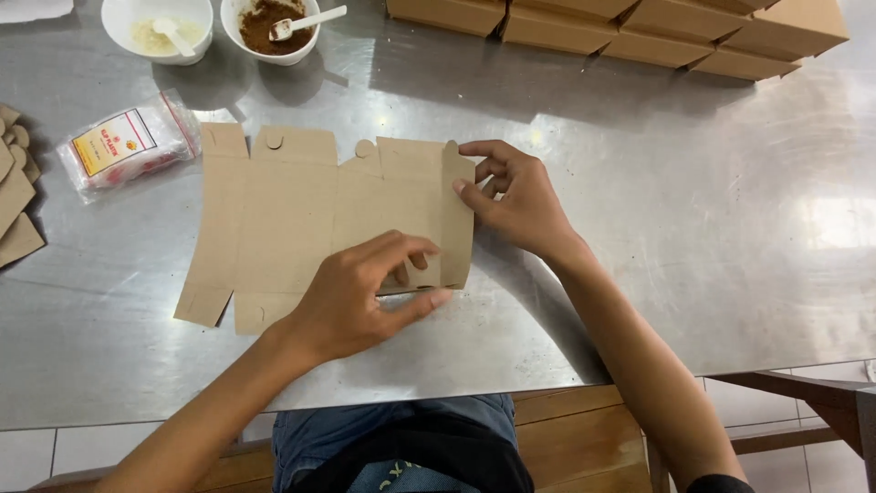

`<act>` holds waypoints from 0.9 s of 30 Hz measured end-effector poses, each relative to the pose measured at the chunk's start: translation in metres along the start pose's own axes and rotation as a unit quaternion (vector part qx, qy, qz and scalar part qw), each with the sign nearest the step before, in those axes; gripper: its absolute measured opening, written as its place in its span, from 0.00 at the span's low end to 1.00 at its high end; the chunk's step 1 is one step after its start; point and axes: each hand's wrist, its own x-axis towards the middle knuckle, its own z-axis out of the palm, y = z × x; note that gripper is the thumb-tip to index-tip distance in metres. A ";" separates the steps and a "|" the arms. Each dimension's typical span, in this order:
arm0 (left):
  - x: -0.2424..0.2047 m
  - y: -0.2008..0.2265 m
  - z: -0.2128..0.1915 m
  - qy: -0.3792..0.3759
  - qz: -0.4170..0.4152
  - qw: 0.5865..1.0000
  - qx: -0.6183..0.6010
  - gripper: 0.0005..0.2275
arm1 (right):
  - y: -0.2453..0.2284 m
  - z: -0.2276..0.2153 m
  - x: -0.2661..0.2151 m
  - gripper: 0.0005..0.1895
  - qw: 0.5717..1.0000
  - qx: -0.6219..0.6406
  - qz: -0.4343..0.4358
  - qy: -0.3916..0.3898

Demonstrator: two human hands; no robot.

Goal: Assembling a cardboard takeout box from a flat template by folding along scored lines and tucking in tabs.

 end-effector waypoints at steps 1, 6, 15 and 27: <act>0.006 -0.001 -0.003 -0.014 -0.061 0.998 -0.032 0.24 | 0.017 0.003 0.004 0.23 0.999 -0.002 -0.027 0.018; 0.056 0.018 -0.025 0.005 -0.089 0.993 -0.082 0.28 | -0.003 0.005 -0.016 0.19 0.983 0.022 -0.139 0.119; 0.128 0.003 -0.015 -0.022 -0.107 0.992 -0.058 0.13 | -0.001 -0.010 -0.024 0.32 0.965 0.044 -0.232 0.114; 0.090 0.015 -0.006 0.117 -0.148 0.967 -0.172 0.06 | 0.005 -0.001 -0.020 0.38 0.957 0.198 -0.202 0.070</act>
